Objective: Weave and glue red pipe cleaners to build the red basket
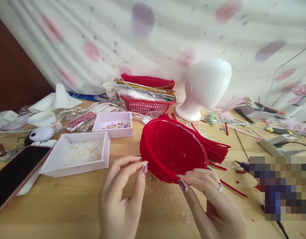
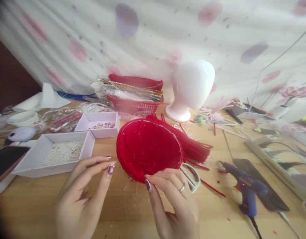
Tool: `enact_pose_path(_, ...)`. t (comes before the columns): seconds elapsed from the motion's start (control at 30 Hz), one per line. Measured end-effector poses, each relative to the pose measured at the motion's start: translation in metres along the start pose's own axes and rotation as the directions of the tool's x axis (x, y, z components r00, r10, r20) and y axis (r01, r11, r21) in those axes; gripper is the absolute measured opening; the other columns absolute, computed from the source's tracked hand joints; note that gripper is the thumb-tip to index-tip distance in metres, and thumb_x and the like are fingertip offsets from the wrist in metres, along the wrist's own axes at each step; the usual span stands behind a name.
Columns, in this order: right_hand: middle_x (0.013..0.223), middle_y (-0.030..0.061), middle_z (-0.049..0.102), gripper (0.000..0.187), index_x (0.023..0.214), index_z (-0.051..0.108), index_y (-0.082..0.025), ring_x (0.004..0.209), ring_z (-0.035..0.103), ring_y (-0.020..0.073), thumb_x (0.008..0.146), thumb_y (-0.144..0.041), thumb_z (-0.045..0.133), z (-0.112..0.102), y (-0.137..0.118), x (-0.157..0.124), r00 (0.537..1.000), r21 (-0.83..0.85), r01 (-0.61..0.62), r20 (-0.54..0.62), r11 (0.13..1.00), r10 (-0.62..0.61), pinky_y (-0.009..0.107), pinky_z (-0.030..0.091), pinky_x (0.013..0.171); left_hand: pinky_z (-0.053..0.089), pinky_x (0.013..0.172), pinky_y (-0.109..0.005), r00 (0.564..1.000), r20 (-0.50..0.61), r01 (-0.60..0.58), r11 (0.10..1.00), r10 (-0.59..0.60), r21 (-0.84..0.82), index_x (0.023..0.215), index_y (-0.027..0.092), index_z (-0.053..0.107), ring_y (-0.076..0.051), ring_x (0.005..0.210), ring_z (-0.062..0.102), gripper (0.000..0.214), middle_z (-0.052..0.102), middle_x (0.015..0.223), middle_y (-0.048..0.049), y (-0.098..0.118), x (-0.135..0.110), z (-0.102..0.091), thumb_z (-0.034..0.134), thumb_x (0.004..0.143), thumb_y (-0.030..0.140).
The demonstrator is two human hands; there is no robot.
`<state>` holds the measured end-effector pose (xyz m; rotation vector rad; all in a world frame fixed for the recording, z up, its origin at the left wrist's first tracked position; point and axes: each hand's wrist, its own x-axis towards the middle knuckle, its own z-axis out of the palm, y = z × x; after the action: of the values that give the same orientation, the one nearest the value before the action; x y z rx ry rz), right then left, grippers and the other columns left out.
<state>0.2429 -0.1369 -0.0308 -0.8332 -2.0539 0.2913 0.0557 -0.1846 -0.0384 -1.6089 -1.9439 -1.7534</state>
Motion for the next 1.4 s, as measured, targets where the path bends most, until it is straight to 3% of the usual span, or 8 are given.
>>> enact_pose_path(0.13,0.092,0.0033,0.071,0.024,0.107,0.068,-0.023,0.089,0.066,0.0175,0.092,-0.005,0.065,0.0,-0.001,0.002,1.0,-0.019,0.022,0.012,1.0,-0.021,0.031,0.054,0.079,0.057,0.086,-0.019,0.999,0.044,-0.009,1.0,0.009,0.006,0.095,0.026,0.074,-0.01,0.095,0.07,0.01,0.069,0.103,0.001,0.005,0.0,0.004,0.065,0.094,0.02)
enact_pose_path(0.43,0.085,0.0031,0.073,0.02,0.099,0.069,-0.022,0.079,0.068,0.0176,0.089,-0.005,0.064,0.001,-0.003,0.009,0.995,-0.035,0.088,-0.036,0.995,-0.09,0.03,0.056,0.071,0.055,0.084,-0.023,0.996,0.006,-0.087,0.993,0.087,0.077,0.089,0.022,0.07,-0.012,0.092,0.07,0.011,0.069,0.099,-0.0009,0.007,0.001,0.007,0.063,0.092,0.014)
enact_pose_path(0.6,0.086,0.0024,0.073,0.023,0.1,0.069,-0.02,0.082,0.067,0.0156,0.089,-0.001,0.063,0.003,-0.004,0.009,0.992,-0.038,0.11,-0.049,0.993,-0.112,0.028,0.055,0.077,0.052,0.088,-0.021,0.995,0.01,-0.103,0.993,0.102,0.066,0.089,0.021,0.069,-0.01,0.094,0.068,0.012,0.069,0.1,-0.0005,0.008,0.002,0.004,0.062,0.092,0.012)
enact_pose_path(0.8,0.086,0.0024,0.073,0.024,0.101,0.07,-0.021,0.082,0.067,0.0169,0.089,-0.002,0.064,0.002,-0.003,0.006,0.994,-0.043,0.103,-0.036,0.994,-0.105,0.03,0.055,0.077,0.052,0.09,-0.025,0.996,-0.076,-0.035,0.991,0.045,0.129,0.089,0.022,0.07,-0.012,0.093,0.068,0.008,0.072,0.099,-0.0001,-0.014,0.008,-0.016,0.065,0.092,0.017)
enact_pose_path(0.97,0.088,0.0027,0.073,0.024,0.102,0.069,-0.022,0.085,0.066,0.0175,0.09,-0.002,0.064,0.001,0.0,0.001,0.997,-0.027,0.073,-0.038,0.997,-0.074,0.031,0.055,0.078,0.056,0.094,-0.03,0.988,-0.145,0.076,0.983,-0.052,0.167,0.105,0.025,0.073,-0.016,0.1,0.071,0.015,0.075,0.104,-0.0012,-0.029,0.011,-0.037,0.059,0.099,0.026)
enact_pose_path(1.07,0.09,0.0027,0.072,0.025,0.104,0.069,-0.022,0.089,0.064,0.017,0.09,-0.002,0.064,0.0,0.002,-0.003,0.998,-0.011,0.051,-0.036,0.999,-0.051,0.031,0.054,0.081,0.058,0.09,-0.028,0.991,-0.097,0.099,0.988,-0.088,0.118,0.099,0.027,0.074,-0.015,0.094,0.072,0.014,0.077,0.1,0.002,-0.027,0.008,-0.038,0.06,0.1,0.028)
enact_pose_path(1.27,0.091,0.0028,0.07,0.025,0.105,0.069,-0.022,0.091,0.063,0.0171,0.091,-0.002,0.064,0.001,0.007,-0.004,0.999,0.012,0.033,-0.04,0.999,-0.032,0.032,0.053,0.082,0.058,0.077,-0.019,0.993,-0.032,-0.116,0.993,0.116,0.006,0.094,0.027,0.075,-0.009,0.084,0.07,0.019,0.074,0.095,0.0049,-0.019,0.003,-0.025,0.071,0.089,0.009)
enact_pose_path(1.4,0.091,0.0037,0.071,0.026,0.104,0.069,-0.021,0.092,0.064,0.0182,0.09,0.0,0.064,0.0,0.006,-0.006,0.998,0.017,0.052,-0.04,0.999,-0.051,0.034,0.054,0.082,0.057,0.081,-0.014,0.997,0.046,-0.062,0.997,0.064,-0.043,0.097,0.027,0.076,-0.007,0.088,0.069,0.02,0.072,0.096,0.0041,-0.018,0.002,-0.02,0.067,0.092,0.009)
